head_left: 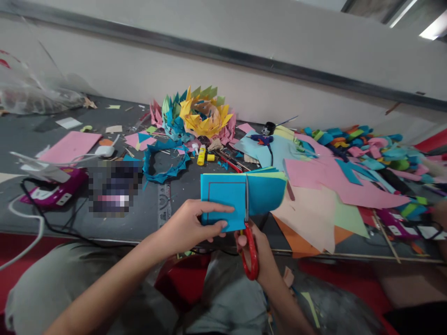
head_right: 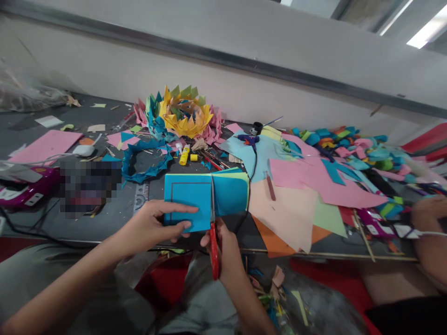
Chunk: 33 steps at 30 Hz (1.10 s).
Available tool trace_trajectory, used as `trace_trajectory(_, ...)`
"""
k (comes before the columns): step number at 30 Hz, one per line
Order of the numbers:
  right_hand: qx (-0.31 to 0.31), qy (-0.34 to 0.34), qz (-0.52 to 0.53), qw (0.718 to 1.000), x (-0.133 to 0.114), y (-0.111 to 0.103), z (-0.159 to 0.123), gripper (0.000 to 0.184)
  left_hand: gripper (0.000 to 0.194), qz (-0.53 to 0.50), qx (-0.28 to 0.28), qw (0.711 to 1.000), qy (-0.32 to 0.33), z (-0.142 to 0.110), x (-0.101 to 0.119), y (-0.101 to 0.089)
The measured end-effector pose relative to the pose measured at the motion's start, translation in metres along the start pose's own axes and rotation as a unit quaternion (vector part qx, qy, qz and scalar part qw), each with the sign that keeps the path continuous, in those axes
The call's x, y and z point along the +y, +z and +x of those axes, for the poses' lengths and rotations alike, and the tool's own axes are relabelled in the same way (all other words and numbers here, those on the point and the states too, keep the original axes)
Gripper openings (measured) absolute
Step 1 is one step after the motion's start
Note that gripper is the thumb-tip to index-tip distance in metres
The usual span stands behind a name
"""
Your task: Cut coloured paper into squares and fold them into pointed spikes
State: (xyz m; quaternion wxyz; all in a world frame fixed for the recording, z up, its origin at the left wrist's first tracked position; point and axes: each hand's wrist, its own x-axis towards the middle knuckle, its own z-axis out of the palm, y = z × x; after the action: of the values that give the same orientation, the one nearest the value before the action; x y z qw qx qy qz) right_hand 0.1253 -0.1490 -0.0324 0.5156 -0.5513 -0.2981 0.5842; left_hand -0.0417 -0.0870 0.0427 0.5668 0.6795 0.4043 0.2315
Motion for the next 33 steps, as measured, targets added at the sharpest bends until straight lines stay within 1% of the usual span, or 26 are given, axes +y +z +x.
trace_trajectory(4,0.025,0.086,0.051,0.995,0.002,0.003,0.003,0.042,0.031,0.001,0.001,1.0,-0.017,0.0,-0.005,-0.002)
trace_trajectory(6,0.023,0.089,0.058,0.994,0.003,0.005,0.005,0.045,0.032,-0.007,0.0,1.0,-0.02,0.001,-0.007,-0.003)
trace_trajectory(9,-0.008,0.022,0.036,0.999,0.004,0.004,0.005,0.053,0.033,-0.024,-0.007,1.0,-0.016,0.001,-0.008,-0.004)
trace_trajectory(12,-0.076,-0.066,-0.009,0.995,0.002,-0.001,0.001,0.064,0.041,-0.049,-0.007,0.999,-0.014,0.001,-0.006,-0.005)
trace_trajectory(14,-0.133,-0.099,-0.03,0.986,0.001,-0.006,-0.002,0.064,0.049,-0.066,-0.003,0.998,-0.02,0.001,-0.005,-0.006)
trace_trajectory(16,-0.169,-0.106,-0.032,0.979,0.001,-0.009,-0.005,0.063,0.055,-0.076,0.006,0.997,-0.026,0.0,-0.007,-0.007)
trace_trajectory(17,-0.179,-0.104,-0.028,0.978,0.001,-0.01,-0.006,0.064,0.057,-0.078,0.015,0.997,-0.026,0.0,-0.008,-0.008)
trace_trajectory(19,-0.172,-0.102,-0.015,0.98,0.001,-0.01,-0.009,0.067,0.057,-0.07,0.04,0.997,-0.013,-0.002,-0.012,-0.01)
trace_trajectory(23,-0.108,-0.115,0.023,0.987,0.008,-0.006,-0.014,0.07,0.047,-0.012,0.11,0.991,0.068,-0.006,-0.016,-0.015)
trace_trajectory(25,-0.119,-0.108,0.028,0.987,0.013,-0.006,-0.017,0.071,0.044,0.011,0.142,0.985,0.093,-0.006,-0.014,-0.016)
trace_trajectory(28,-0.157,-0.095,0.004,0.983,0.017,-0.008,-0.022,0.072,0.046,0.001,0.183,0.98,0.075,-0.005,-0.01,-0.015)
trace_trajectory(31,-0.182,-0.091,-0.01,0.979,0.011,-0.007,-0.025,0.073,0.052,-0.025,0.216,0.974,0.063,-0.002,-0.008,-0.014)
trace_trajectory(33,-0.195,-0.074,0.021,0.978,0.003,-0.004,-0.023,0.077,0.055,-0.025,0.229,0.971,0.068,0.001,-0.009,-0.013)
